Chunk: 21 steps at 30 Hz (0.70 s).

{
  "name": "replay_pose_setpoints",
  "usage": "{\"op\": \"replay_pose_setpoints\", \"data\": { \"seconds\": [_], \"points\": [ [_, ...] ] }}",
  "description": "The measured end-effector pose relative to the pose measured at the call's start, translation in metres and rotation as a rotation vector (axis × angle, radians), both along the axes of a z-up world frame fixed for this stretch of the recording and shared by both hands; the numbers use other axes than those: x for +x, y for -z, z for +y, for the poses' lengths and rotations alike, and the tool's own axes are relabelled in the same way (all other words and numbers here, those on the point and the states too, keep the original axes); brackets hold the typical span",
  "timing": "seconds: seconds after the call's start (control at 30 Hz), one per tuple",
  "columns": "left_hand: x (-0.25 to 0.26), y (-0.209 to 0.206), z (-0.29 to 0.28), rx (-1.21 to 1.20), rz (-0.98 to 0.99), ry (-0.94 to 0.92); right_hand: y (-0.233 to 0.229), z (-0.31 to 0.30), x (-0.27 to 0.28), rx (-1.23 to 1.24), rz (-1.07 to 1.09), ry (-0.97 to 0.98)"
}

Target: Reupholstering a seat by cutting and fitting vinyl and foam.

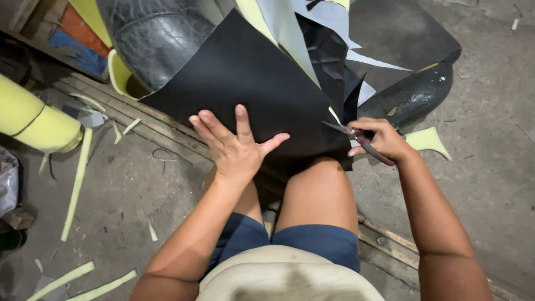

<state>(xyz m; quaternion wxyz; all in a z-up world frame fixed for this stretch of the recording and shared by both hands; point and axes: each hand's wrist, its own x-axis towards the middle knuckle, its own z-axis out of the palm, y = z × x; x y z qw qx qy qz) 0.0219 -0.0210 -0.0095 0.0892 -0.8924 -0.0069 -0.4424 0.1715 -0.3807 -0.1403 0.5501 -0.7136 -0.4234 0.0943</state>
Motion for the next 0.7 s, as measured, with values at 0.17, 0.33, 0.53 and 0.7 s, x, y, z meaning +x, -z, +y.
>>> {"op": "replay_pose_setpoints", "data": {
  "seconds": [0.17,0.33,0.53,0.7],
  "points": [
    [0.000,0.003,-0.001,0.001,-0.009,-0.015,-0.013,0.009,-0.002,0.019,-0.003,0.026],
    [0.000,-0.001,-0.004,0.005,-0.031,-0.021,-0.051,0.032,0.004,0.045,-0.079,-0.054],
    [0.003,0.002,-0.008,0.011,-0.073,-0.069,-0.032,0.022,-0.001,0.049,-0.042,-0.008],
    [0.001,0.003,-0.008,0.002,-0.068,-0.052,-0.054,0.040,-0.003,0.028,-0.099,-0.021]
  ]
}}
